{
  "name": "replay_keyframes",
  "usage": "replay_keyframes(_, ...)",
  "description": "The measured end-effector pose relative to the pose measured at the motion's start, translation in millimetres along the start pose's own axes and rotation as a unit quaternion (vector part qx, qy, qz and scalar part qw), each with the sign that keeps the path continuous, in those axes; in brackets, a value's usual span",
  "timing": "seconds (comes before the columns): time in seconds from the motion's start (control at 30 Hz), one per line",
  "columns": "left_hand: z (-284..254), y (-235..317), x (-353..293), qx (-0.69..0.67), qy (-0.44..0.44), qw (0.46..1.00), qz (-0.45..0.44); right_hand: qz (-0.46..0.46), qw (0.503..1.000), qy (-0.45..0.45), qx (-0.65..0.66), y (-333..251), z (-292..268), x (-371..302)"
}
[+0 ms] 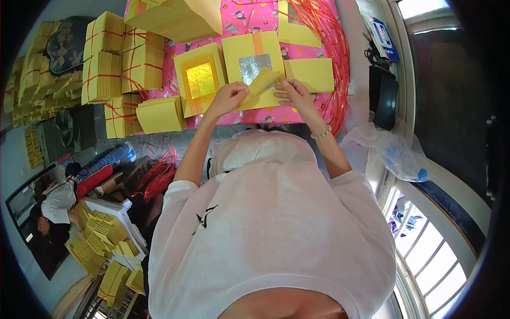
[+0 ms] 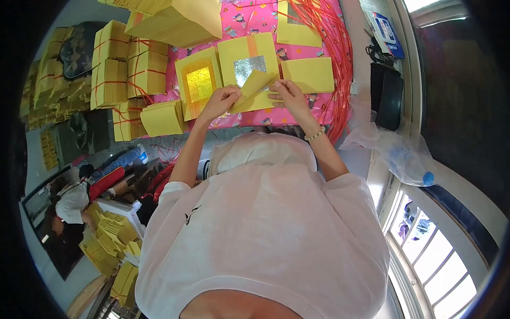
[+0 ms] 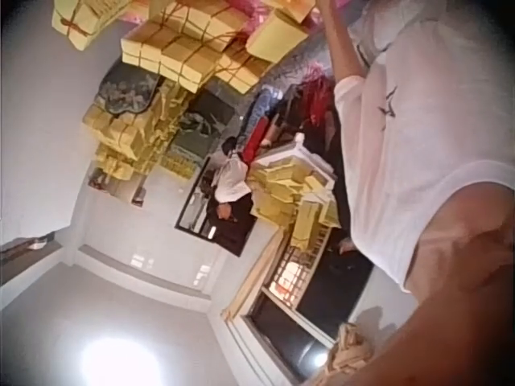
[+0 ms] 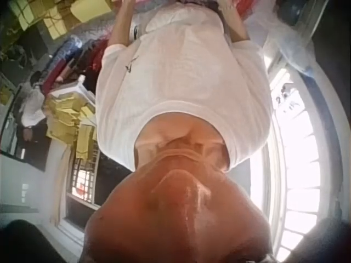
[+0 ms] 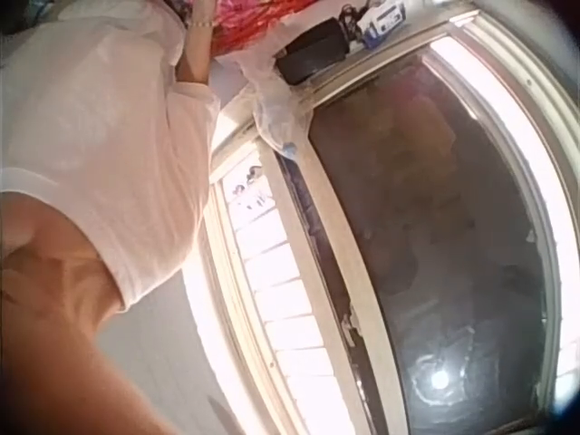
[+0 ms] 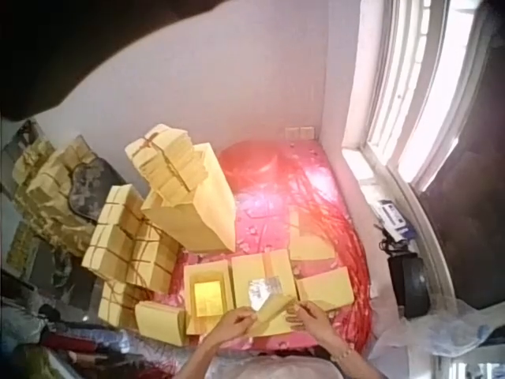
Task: Folding and stacking yellow sheets of joss paper.
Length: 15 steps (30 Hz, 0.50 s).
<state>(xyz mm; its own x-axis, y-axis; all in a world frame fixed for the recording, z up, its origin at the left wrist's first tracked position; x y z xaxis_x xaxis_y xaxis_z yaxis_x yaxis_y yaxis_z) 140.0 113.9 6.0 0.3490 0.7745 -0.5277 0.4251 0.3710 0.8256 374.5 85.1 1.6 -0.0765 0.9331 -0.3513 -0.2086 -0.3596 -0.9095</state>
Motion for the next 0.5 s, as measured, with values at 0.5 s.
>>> replay_keyframes(0.5,6.1,-4.1,0.6,0.013,0.031,0.999,-0.030,0.005,1.000,-0.014,0.013,-0.9,-1.5,-0.1)
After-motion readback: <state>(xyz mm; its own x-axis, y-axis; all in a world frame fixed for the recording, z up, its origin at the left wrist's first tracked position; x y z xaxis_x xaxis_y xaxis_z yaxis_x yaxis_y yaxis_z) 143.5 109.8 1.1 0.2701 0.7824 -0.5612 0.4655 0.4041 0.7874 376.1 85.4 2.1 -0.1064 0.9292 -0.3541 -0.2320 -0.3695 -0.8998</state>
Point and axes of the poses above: each hand's wrist, its own x-axis towards the middle knuckle, its own z-axis out of the palm, y = z × x, the point moved 2 cm from there along x, towards the middle knuckle, and after that the axes turned 14 degrees about -z, right-handed, at the moved point
